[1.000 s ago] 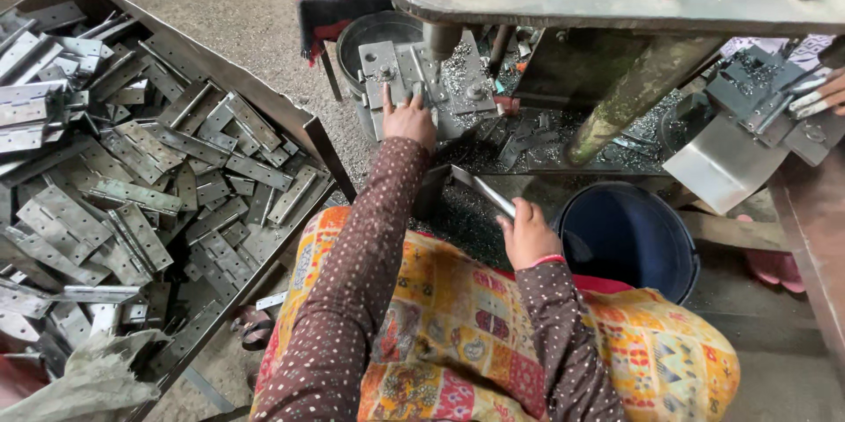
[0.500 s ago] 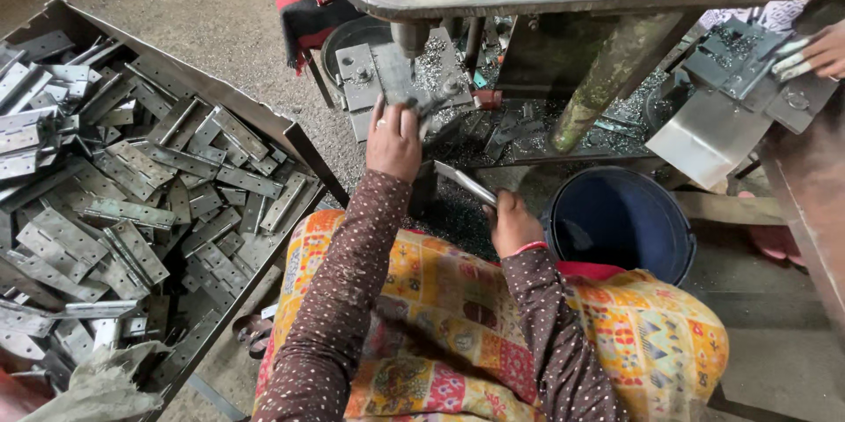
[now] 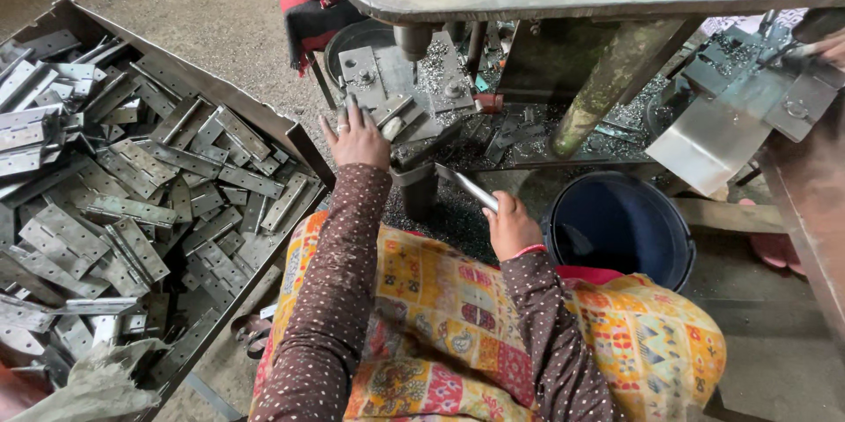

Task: The person repeatedly picks up metal brackets from a bin, places them under a drill press, and operates the machine to drill holes. After each cycle, the person removes the bracket and places it back into the bin.

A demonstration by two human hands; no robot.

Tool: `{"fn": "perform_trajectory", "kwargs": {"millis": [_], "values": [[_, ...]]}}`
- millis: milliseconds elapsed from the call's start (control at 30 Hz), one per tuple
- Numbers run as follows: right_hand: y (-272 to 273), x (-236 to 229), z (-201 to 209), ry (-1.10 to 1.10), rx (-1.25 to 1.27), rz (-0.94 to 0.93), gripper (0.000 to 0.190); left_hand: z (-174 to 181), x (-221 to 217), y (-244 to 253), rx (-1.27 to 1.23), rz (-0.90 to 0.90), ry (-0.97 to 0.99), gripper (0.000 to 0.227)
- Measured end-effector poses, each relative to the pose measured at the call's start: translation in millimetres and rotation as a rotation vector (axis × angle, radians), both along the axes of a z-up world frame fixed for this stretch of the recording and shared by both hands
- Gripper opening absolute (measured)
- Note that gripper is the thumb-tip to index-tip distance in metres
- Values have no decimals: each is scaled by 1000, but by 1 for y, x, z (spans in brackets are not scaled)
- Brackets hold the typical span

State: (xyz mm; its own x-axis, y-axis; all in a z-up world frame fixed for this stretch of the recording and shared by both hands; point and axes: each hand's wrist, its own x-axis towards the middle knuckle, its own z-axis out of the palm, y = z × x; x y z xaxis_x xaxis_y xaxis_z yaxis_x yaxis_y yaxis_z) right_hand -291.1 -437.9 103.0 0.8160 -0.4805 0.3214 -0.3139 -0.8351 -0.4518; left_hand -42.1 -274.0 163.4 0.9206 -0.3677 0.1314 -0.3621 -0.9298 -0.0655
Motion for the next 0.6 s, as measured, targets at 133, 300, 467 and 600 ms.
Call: {"fn": "perform_trajectory", "kwargs": {"millis": [133,300,467,600], "values": [[-3,4,3,-49,-25,25,35,-1,-29,1,-34,-167,-9,51],[3,0,12,31,-18,-1,34,-2,-42,-33,-63,-275,42,65],[6,-2,26,58,-56,-14,35,8,-21,-49,-123,-199,162,55],[0,-1,11,128,-76,-22,37,8,-20,-49,-75,-223,194,59]]}}
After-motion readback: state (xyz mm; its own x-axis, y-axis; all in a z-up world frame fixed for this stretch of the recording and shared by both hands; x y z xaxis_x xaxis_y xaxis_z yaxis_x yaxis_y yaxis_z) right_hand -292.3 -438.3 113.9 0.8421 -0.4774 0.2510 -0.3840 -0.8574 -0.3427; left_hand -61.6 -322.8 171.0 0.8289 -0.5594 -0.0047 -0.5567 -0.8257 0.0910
